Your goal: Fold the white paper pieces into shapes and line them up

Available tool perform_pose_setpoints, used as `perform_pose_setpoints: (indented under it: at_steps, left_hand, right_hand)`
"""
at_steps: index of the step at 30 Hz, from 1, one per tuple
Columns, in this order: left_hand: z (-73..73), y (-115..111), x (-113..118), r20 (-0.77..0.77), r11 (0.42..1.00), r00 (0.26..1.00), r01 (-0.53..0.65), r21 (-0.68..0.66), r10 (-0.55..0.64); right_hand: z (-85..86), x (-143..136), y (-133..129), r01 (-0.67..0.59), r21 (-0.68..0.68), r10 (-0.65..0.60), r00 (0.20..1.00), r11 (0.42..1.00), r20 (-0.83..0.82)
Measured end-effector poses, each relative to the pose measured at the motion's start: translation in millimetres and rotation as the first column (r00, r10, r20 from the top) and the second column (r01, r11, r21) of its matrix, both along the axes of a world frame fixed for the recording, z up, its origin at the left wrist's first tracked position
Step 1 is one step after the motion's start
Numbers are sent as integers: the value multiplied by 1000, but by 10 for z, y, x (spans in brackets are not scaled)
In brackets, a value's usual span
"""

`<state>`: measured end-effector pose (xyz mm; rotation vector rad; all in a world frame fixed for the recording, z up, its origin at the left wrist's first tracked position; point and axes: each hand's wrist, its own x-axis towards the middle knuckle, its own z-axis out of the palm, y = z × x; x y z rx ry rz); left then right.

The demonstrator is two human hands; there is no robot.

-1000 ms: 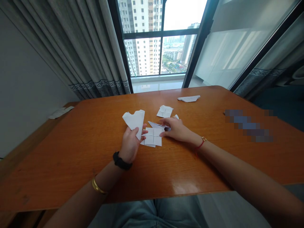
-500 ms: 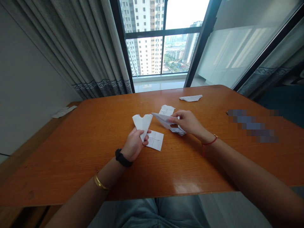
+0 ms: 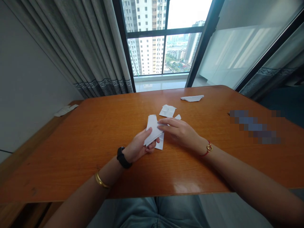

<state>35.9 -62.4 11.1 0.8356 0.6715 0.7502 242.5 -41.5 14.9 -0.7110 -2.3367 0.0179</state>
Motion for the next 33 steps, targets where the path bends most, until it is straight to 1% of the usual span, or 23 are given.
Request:
perform_pose_setpoints:
  at_steps: [2,3,4,5,6,7,9,10,11,12,14,15,16,17,19,22,24,25,26,28,29,30,33]
  left_hand:
    - [-32,-7,23,-10,992,996,-84,94,85]
    - [-52,-8,34,-8,981,992,-127,149,130]
    - [-72,-10,45,-9,965,986,-159,208,165]
    - [-92,-13,55,-20,948,983,-172,267,184]
    - [-110,-19,62,-42,933,981,-164,321,187]
    - [-125,-28,65,-77,919,981,-139,369,179]
    - [-142,-52,61,-173,887,967,-89,453,186]
    - [-143,-63,53,-229,859,947,-82,505,225]
    - [-141,-71,40,-286,817,913,-83,570,292]
    - [-134,-72,25,-334,760,862,-86,644,381]
    - [-117,-55,-7,-388,638,742,-69,767,547]
    - [-109,-38,-21,-399,599,698,-52,799,594]
    - [-102,-19,-31,-410,584,676,-37,811,613]
    - [-97,-1,-38,-417,586,671,-33,810,613]
    - [-95,25,-42,-430,622,697,-30,782,574]
    - [-104,25,-36,-442,693,752,-26,721,489]
    - [-112,4,-29,-441,731,786,-22,682,434]
    - [-115,-9,-24,-441,748,800,-14,663,406]
    - [-117,-21,-19,-445,764,811,-3,645,379]
    - [-119,-40,-9,-475,773,814,51,632,334]
    - [-119,-46,-6,-502,757,804,104,645,317]
    - [-119,-47,-6,-533,721,787,169,672,312]
    - [-114,-27,-29,-630,562,681,375,737,373]
  right_hand:
    - [26,-32,-29,75,-94,-84,992,993,-95]
    - [38,-60,-49,130,-181,-164,970,975,-182]
    - [48,-95,-71,167,-297,-251,929,940,-272]
    - [54,-136,-95,165,-429,-329,880,888,-341]
    - [55,-178,-120,119,-557,-380,843,822,-381]
    - [54,-220,-143,40,-665,-398,827,746,-397]
    - [53,-278,-179,-112,-791,-369,839,602,-400]
    - [57,-287,-188,-147,-811,-357,843,566,-402]
    - [66,-279,-187,-144,-807,-357,842,573,-404]
    - [78,-255,-176,-99,-776,-365,841,622,-400]
    - [105,-175,-128,81,-643,-392,848,761,-356]
    - [113,-131,-96,172,-564,-408,853,807,-324]
    - [117,-94,-66,233,-507,-423,856,829,-298]
    - [115,-70,-43,260,-489,-433,856,833,-282]
    - [98,-77,-33,218,-549,-429,856,807,-290]
    - [80,-200,-124,7,-684,-360,854,730,-375]
    - [92,-286,-210,-131,-733,-312,844,668,-435]
    - [104,-308,-242,-159,-748,-302,846,644,-439]
    - [119,-309,-256,-152,-763,-301,857,628,-419]
    - [147,-244,-224,-71,-781,-319,887,620,-334]
    - [154,-184,-179,-25,-782,-343,890,622,-301]
    - [155,-113,-119,11,-781,-379,879,624,-290]
    - [118,75,69,21,-785,-494,788,619,-368]
